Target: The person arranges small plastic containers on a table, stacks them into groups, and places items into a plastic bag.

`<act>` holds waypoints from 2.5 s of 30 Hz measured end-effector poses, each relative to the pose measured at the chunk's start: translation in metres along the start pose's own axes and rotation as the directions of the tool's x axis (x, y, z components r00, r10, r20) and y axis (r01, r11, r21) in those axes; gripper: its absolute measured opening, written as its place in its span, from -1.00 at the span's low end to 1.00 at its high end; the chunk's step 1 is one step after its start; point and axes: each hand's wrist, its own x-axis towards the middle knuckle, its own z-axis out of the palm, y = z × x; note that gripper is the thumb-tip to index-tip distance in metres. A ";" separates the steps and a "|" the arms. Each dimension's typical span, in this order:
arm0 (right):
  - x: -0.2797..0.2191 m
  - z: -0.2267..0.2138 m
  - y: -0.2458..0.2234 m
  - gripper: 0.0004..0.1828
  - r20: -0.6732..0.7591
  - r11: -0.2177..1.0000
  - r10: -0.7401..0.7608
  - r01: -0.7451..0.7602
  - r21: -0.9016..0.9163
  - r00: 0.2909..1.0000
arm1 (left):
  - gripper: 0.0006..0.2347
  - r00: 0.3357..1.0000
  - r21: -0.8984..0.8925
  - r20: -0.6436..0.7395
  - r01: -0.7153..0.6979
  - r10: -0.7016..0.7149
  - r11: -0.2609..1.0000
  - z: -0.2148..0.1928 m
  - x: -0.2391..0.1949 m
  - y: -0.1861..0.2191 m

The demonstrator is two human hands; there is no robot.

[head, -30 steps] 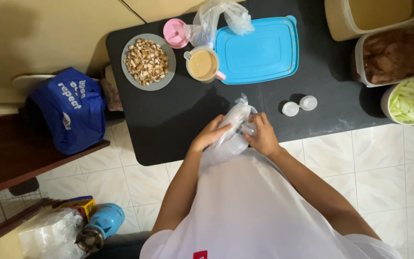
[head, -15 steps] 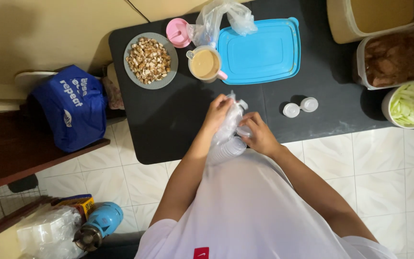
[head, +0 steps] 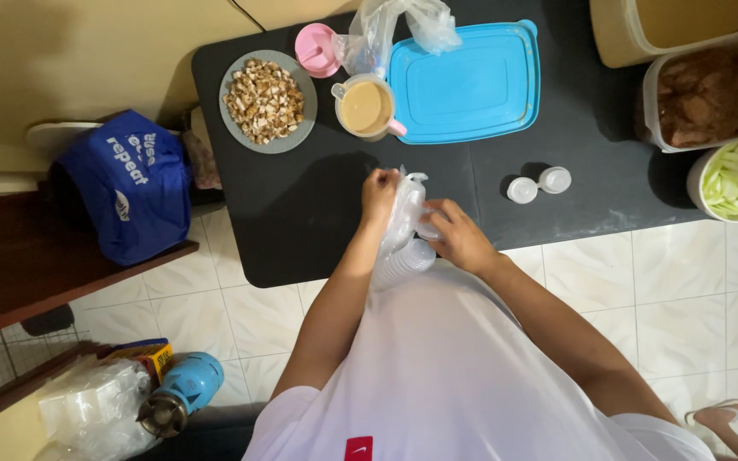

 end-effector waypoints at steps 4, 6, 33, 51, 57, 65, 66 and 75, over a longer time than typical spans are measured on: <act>0.002 -0.007 -0.001 -0.44 0.028 0.999 -0.024 0.023 0.040 0.999 | -0.83 0.950 -0.295 0.290 0.202 -0.114 0.934 -0.013 -0.040 0.098; 0.004 -0.013 -0.007 -0.45 0.035 0.997 -0.023 0.020 0.071 0.999 | -0.78 0.883 -0.342 0.439 0.336 -0.167 0.878 -0.023 -0.055 0.134; -0.014 0.024 0.013 -0.65 -0.350 0.955 0.223 -0.131 0.267 0.910 | -0.63 0.666 0.024 0.729 0.201 -0.155 0.979 -0.072 -0.066 0.051; -0.053 0.008 0.024 -0.57 -0.343 0.746 0.615 -0.383 0.544 0.710 | -0.13 0.632 0.611 0.552 0.138 -0.544 0.779 -0.121 -0.092 0.086; -0.062 0.006 0.019 -0.56 -0.296 0.722 0.647 -0.440 0.534 0.702 | -0.30 0.754 0.484 0.507 0.151 -0.417 0.862 -0.133 -0.094 0.034; -0.070 -0.005 0.020 -0.56 -0.291 0.769 0.608 -0.457 0.447 0.738 | -0.55 0.989 0.216 0.019 0.139 -0.147 0.966 -0.190 -0.062 0.009; -0.072 -0.006 0.023 -0.56 -0.286 0.770 0.607 -0.459 0.443 0.742 | -0.55 0.989 0.211 0.015 0.144 -0.150 0.967 -0.203 -0.053 0.015; -0.089 -0.003 0.050 -0.55 -0.238 0.665 0.706 -0.509 0.546 0.667 | -0.48 0.929 0.875 0.194 -0.308 0.314 0.373 -0.231 0.003 0.131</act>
